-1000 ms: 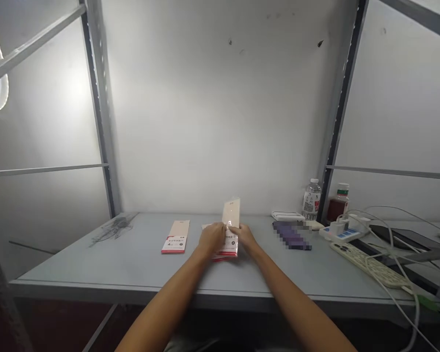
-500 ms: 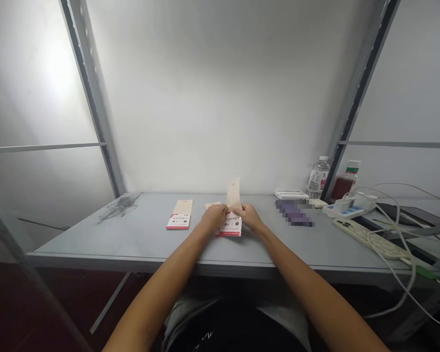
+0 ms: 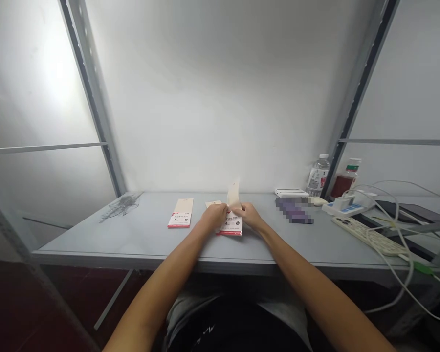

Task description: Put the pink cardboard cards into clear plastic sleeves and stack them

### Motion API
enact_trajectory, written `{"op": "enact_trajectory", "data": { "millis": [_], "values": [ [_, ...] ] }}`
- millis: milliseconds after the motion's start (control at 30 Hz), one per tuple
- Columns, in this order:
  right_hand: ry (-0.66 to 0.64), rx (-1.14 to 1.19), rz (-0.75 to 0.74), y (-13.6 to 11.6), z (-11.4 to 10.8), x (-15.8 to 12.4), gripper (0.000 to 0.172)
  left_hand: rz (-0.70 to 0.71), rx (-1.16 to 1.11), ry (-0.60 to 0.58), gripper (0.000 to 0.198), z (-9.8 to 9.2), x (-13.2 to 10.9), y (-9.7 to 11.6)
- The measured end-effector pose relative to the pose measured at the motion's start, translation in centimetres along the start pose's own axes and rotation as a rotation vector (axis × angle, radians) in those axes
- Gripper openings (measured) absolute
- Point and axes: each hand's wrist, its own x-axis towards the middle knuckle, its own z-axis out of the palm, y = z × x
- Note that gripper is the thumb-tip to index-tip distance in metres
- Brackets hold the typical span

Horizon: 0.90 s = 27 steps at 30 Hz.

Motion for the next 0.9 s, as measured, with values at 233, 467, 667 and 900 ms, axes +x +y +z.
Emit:
{"op": "enact_trajectory", "data": {
  "millis": [233, 467, 667, 900],
  "values": [
    [0.018, 0.069, -0.001, 0.1, 0.8, 0.3, 0.022, -0.164, -0.224, 0.135, 0.023, 0.6, 0.5, -0.9],
    [0.124, 0.197, -0.009, 0.6, 0.6, 1.0, 0.036, -0.242, -0.514, 0.312, 0.041, 0.6, 0.7, -1.8],
    [0.087, 0.318, -0.071, 0.3, 0.5, 0.7, 0.046, -0.202, -0.945, 0.214, 0.018, 0.1, 0.8, -1.3],
    [0.139, 0.254, -0.002, 0.5, 0.5, 0.9, 0.042, -0.24, -1.231, 0.165, 0.031, 0.2, 1.0, -1.9]
  ]
}}
